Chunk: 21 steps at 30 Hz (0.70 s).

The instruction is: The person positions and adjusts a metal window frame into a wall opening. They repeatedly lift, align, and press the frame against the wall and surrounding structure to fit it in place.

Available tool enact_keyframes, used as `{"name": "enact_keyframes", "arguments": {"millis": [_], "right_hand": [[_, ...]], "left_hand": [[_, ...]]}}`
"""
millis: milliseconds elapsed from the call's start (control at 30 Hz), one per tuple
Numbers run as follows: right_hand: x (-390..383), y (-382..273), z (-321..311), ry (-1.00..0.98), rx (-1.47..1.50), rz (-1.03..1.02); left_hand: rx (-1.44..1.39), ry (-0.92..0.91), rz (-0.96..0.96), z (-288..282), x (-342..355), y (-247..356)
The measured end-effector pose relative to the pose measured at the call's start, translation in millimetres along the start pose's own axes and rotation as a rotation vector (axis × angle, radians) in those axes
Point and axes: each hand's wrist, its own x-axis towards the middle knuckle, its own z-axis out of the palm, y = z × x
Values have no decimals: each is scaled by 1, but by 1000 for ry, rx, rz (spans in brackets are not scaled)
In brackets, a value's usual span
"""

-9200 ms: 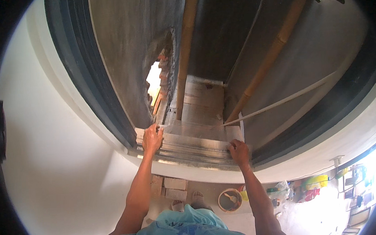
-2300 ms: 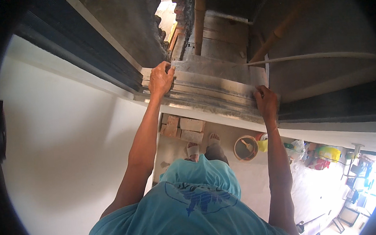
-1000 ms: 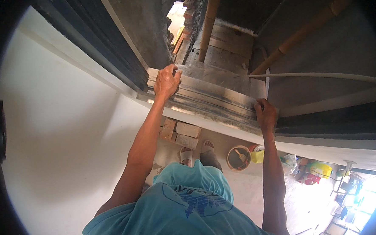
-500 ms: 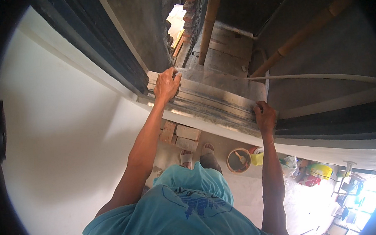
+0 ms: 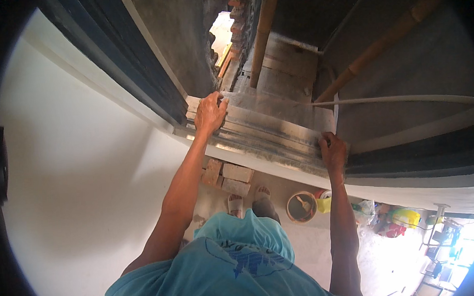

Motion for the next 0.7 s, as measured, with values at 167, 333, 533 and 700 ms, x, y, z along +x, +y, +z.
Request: {"name": "enact_keyframes", "arguments": {"millis": [167,333,533,700], "right_hand": [[0,0,1,14,17,-15],[0,-4,1,13,40,12],[0,2,2,30,24,-14],[-1,-3,1,29,14,0]], "left_hand": [[-10,2,-5,0,0,0],[-10,2,8,0,-1,-1],[-9,-40,-17,-2,1,1],[6,-39,-12,-1,0,0]]}}
